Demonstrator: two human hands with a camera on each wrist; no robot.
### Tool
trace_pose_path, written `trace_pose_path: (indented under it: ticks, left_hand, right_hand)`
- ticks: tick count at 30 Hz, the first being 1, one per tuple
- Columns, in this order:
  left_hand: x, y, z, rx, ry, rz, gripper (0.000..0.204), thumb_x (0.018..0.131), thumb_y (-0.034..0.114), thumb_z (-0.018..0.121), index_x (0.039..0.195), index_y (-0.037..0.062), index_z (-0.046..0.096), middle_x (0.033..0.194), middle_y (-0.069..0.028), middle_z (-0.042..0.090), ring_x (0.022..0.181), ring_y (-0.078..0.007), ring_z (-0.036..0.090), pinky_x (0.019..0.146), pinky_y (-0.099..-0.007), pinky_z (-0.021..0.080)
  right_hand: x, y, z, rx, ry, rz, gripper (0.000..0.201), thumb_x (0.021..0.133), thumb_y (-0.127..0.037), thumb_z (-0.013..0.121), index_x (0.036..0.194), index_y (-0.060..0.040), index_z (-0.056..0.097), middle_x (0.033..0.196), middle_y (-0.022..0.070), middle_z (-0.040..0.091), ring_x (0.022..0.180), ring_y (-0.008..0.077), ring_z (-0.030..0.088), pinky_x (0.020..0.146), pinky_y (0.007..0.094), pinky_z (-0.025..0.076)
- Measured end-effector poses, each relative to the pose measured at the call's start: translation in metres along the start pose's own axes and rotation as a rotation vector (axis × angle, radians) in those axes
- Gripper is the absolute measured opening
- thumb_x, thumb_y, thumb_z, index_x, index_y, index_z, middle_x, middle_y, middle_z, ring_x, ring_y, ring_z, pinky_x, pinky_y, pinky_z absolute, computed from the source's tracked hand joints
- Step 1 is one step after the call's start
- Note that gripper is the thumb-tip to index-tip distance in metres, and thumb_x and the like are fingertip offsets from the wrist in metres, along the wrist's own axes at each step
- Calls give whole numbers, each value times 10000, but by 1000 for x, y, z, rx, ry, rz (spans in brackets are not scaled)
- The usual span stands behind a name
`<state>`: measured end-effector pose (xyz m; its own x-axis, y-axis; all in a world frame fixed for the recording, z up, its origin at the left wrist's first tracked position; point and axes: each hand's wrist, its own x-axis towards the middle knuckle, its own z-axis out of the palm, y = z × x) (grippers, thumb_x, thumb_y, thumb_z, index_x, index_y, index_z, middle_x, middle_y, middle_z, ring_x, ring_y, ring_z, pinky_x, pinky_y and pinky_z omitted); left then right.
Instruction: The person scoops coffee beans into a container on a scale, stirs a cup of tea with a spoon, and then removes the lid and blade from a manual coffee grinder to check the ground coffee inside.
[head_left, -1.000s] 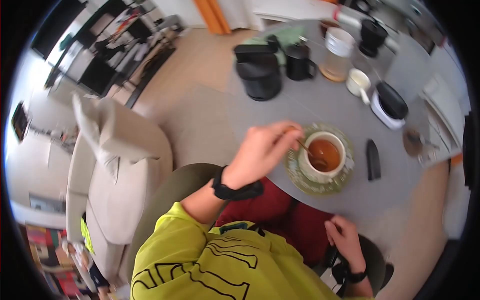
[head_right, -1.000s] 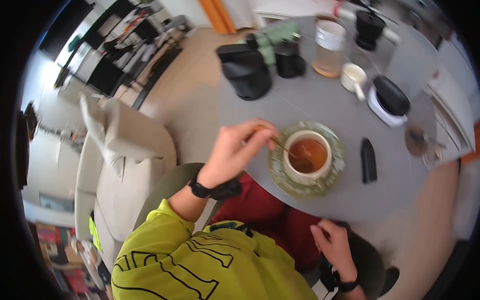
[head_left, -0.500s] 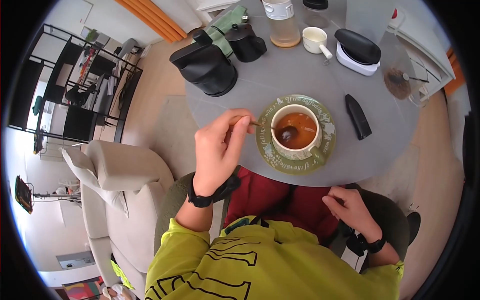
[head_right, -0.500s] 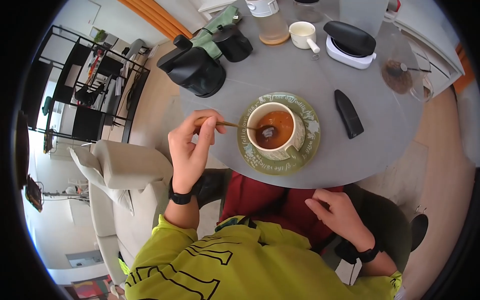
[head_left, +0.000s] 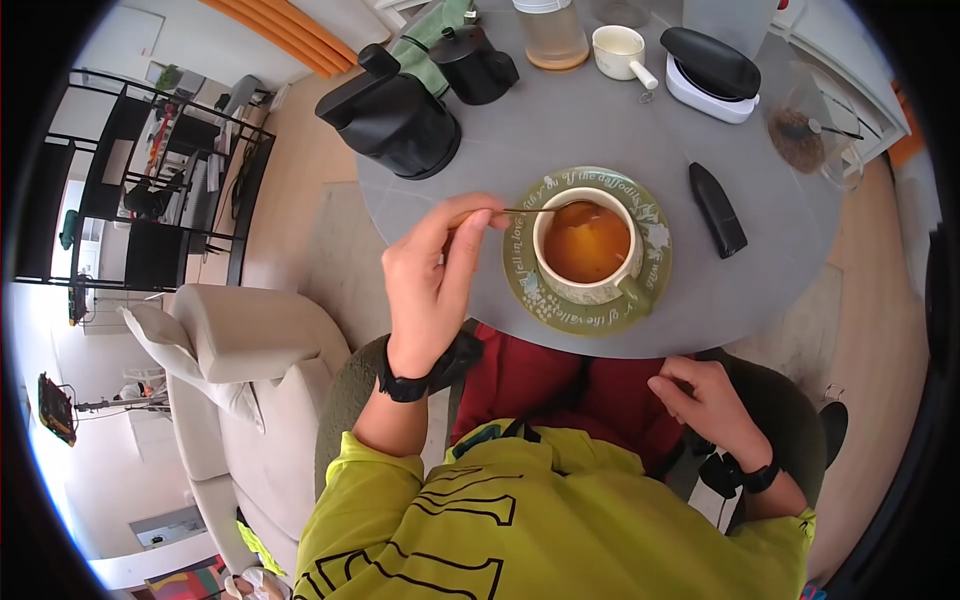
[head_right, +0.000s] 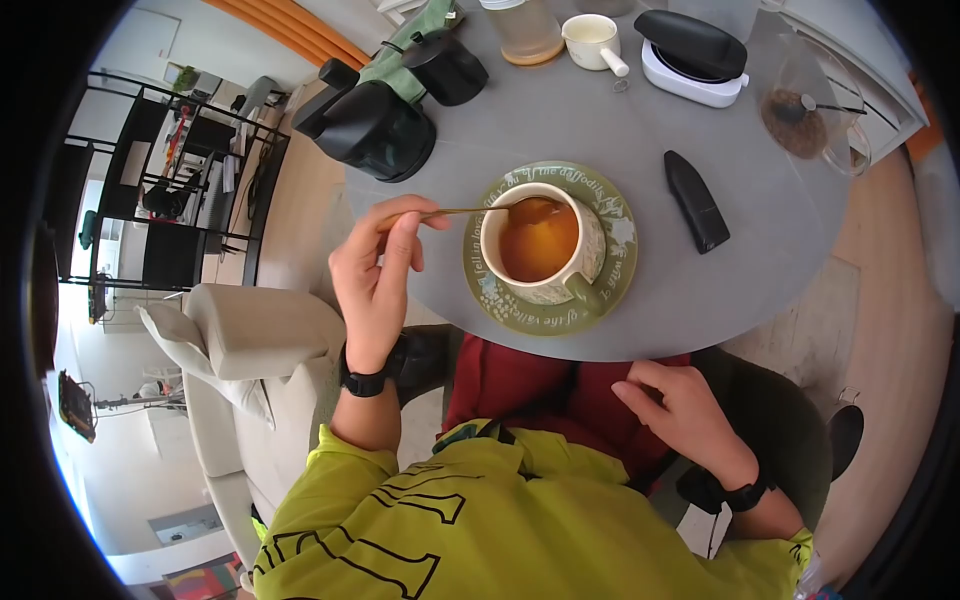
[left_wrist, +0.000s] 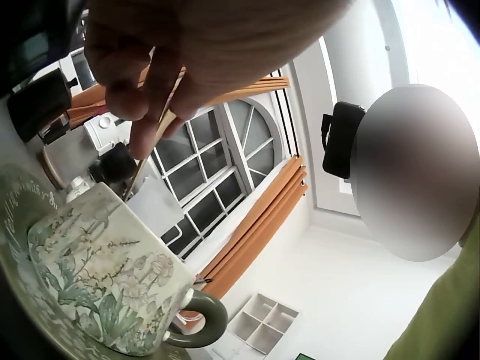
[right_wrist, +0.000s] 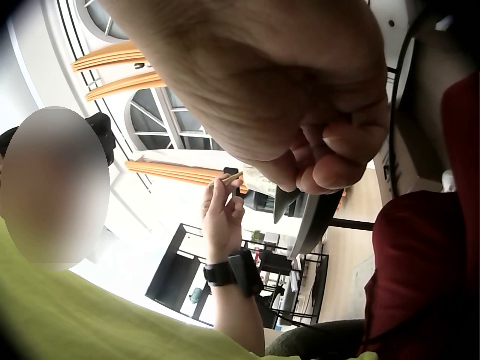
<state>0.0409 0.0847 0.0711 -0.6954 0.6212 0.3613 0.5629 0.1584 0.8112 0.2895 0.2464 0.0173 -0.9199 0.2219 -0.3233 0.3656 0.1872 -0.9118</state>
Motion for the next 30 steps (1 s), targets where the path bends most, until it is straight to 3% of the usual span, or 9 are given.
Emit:
trace_pose_path:
  ticks: [3,6,8,13,22,23,25,29,30]
  left_hand:
    - [-4,1,-12,100,16,54,121,934,47,546,972,6,654,778,-46,693,598,-27,520,525,-182,388]
    - [-4,5,-17,62,-55,-44,129,941,59,540,977,-1,648,773,-48,695,593,-25,507,526,-179,388]
    - [-5,3,-14,-111,-108,-136,143,950,72,529,984,-6,644,782,-48,701,578,-24,482,520,-178,389]
    - [-2,-2,5,-250,-111,-168,159,958,89,527,1004,-5,646,807,-46,707,550,-25,456,508,-182,396]
    - [-3,-3,-6,52,39,74,120,927,44,560,970,5,664,775,-45,692,549,-41,479,510,-188,388]
    - [-4,-1,-10,63,9,61,117,925,43,562,971,3,662,773,-45,691,551,-40,481,511,-190,392]
    - [-5,1,-14,73,-18,46,115,923,41,565,972,1,661,771,-45,690,554,-39,484,511,-191,397]
    - [-6,-1,-12,-147,-98,-108,142,941,72,546,989,-3,656,790,-51,697,560,-37,479,521,-183,398]
    - [-6,-3,-11,-192,-122,-142,161,952,88,534,1008,-4,654,802,-54,699,562,-36,475,530,-179,397]
  right_hand:
    - [0,-1,0,10,4,9,233,929,-141,584,745,-5,538,544,19,519,476,68,509,451,224,396]
    - [0,2,0,4,-1,1,231,927,-138,584,744,-4,540,547,18,519,477,68,509,451,224,395]
    - [1,2,0,-3,-11,4,229,926,-137,585,745,-4,542,548,17,520,479,68,510,450,224,395]
    - [0,2,1,0,-1,10,230,925,-140,589,748,0,543,559,17,525,488,68,510,455,225,405]
    - [0,1,1,9,-3,16,231,928,-135,584,746,1,541,564,19,521,490,69,508,462,226,405]
    - [0,0,0,10,-3,17,231,928,-135,584,746,1,541,564,19,521,490,69,508,462,226,405]
    - [0,-2,-1,-16,-28,67,218,911,-170,610,793,2,547,602,103,536,518,175,573,496,291,445]
    - [1,-6,0,-28,-36,78,213,910,-164,611,794,3,548,606,103,537,518,175,575,490,290,443]
    - [1,-5,1,-29,-9,40,215,918,-147,599,771,-1,542,576,58,525,499,122,539,474,257,417]
